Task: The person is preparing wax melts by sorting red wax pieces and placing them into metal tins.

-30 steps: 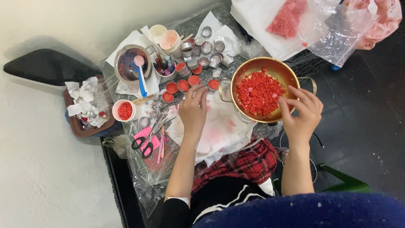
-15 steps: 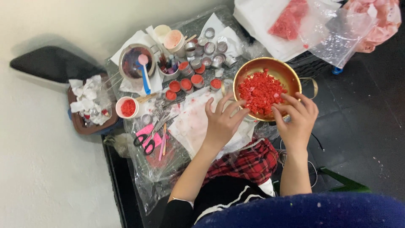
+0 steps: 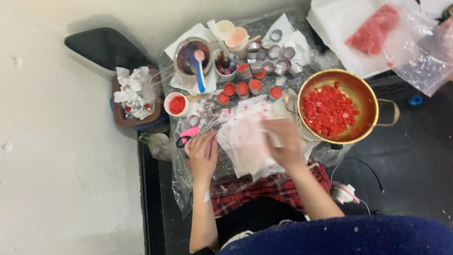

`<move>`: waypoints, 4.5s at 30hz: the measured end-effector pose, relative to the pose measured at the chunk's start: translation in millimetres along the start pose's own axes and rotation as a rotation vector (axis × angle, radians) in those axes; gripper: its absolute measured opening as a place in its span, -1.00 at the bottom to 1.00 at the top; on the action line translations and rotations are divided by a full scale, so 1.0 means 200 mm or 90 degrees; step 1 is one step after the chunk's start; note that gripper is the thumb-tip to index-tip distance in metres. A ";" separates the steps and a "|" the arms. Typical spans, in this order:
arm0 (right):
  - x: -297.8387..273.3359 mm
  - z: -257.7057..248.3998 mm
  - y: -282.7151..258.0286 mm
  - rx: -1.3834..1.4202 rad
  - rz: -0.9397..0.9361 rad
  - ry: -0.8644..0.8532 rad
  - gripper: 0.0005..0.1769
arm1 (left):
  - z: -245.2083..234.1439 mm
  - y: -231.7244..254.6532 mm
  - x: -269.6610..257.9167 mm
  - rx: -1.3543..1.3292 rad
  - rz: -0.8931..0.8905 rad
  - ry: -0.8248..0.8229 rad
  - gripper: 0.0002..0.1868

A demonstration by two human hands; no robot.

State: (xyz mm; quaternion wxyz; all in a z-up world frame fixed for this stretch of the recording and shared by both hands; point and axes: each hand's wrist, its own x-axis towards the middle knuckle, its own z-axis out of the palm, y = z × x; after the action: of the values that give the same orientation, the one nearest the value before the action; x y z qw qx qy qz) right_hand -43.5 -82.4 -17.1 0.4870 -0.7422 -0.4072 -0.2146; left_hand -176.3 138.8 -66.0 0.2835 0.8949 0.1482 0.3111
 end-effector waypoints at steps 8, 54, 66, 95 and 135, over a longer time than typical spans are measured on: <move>0.43 0.69 -0.02 -0.044 0.060 -0.208 -0.33 | -0.12 -0.11 0.04 0.041 -0.075 0.004 -0.79; -0.20 -0.81 0.55 0.161 0.382 0.322 -0.83 | 0.74 0.60 0.43 -0.261 -0.073 -0.266 -0.60; -0.42 -0.93 0.49 -0.022 0.303 0.271 -0.62 | 0.65 0.69 0.46 -0.294 -0.072 -0.250 -0.39; -0.28 -1.00 0.44 -0.010 0.396 0.284 -0.70 | 0.60 0.61 0.39 -0.238 0.096 -0.328 -0.65; -0.27 -0.78 0.22 0.088 0.341 0.177 -0.63 | 0.64 0.68 0.25 -0.335 0.150 -0.437 -0.70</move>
State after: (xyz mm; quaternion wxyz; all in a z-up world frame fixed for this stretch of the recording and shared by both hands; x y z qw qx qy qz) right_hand -26.7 -252.3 -12.9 0.6264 -0.7520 -0.1402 -0.1500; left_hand -43.8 0.0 -43.6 0.4967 0.8546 -0.1419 0.0534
